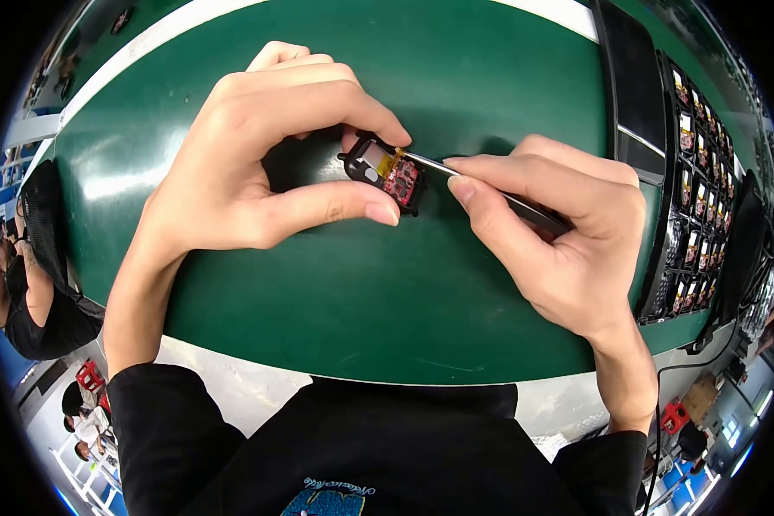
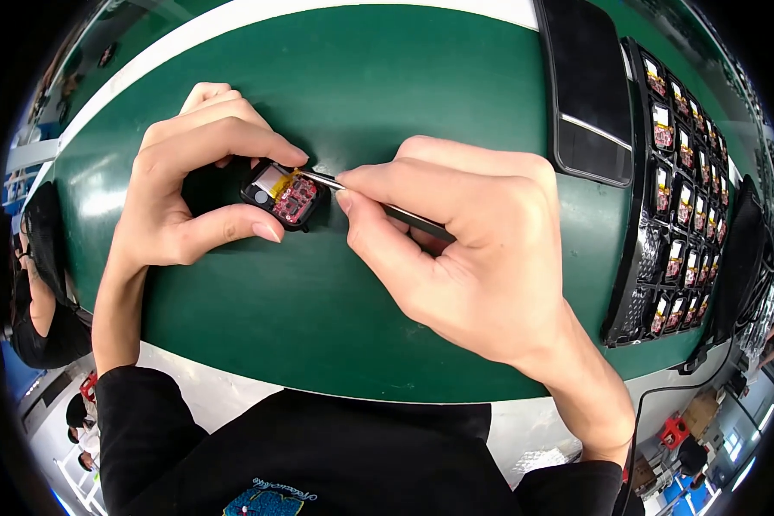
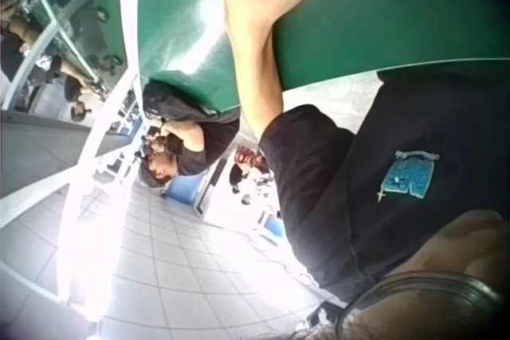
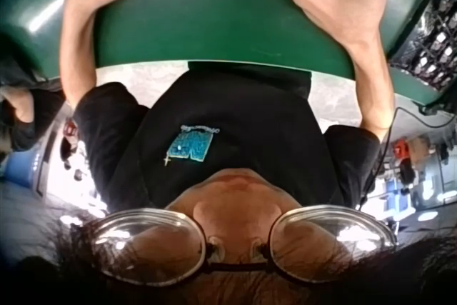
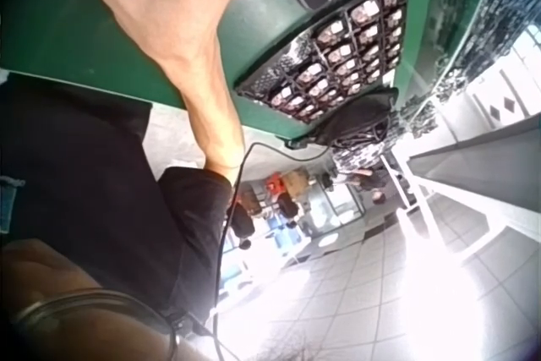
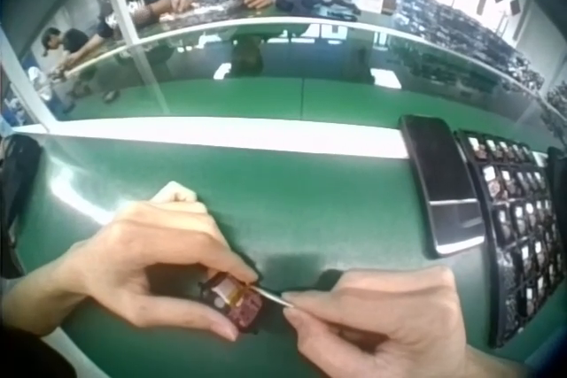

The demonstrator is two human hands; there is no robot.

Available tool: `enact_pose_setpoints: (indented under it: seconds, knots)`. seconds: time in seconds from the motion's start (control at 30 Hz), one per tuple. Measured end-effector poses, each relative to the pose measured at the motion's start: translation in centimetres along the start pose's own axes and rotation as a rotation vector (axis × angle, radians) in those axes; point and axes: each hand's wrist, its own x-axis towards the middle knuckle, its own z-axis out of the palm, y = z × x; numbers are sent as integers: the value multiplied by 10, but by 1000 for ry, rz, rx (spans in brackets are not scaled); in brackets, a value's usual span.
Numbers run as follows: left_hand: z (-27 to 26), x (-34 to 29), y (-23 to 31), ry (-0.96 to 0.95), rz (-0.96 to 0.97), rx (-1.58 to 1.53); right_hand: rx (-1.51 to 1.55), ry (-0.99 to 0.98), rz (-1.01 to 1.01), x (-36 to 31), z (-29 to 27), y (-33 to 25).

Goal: Assembling a small electronic device, likely a smartwatch, by using tweezers to connect internal components.

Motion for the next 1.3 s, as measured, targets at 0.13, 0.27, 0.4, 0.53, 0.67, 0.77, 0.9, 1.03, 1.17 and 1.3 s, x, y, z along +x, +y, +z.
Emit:
enact_pose_setpoints:
  seconds: [0.13, 0.27, 0.4, 0.53, 0.67, 0.77, 0.9, 1.03, 1.17, 1.3]
  knots:
    - [-1, 2, 1, -2, 17, 6, -5, 8, -2, 1, 0, -1]
    - [0, 2, 1, 4, 19, -4, -14, -4, -9, 3, -1, 0]
    - [0, 3, 2, 4, 43, -1, -25, 8, -37, 1, 1, 2]
    - [0, 3, 3, 10, 46, 4, -20, 10, -31, 1, 1, 0]
    - [-1, 3, 3, 5, 49, 1, -17, 18, -21, 0, -1, -1]
    - [-1, 2, 4, 6, 27, -7, -24, 1, -26, 0, -1, 0]
    - [0, 2, 2, 10, 40, -7, -25, 9, -38, -1, 0, 1]
    - [-2, 0, 1, -16, 22, 1, -19, 22, -43, 0, 1, 0]
    - [-5, 2, 8, -39, -81, -18, -32, 28, 4, -1, -8, -8]
    - [1, 3, 1, 0, 40, 27, 30, 104, 63, 0, -4, -5]
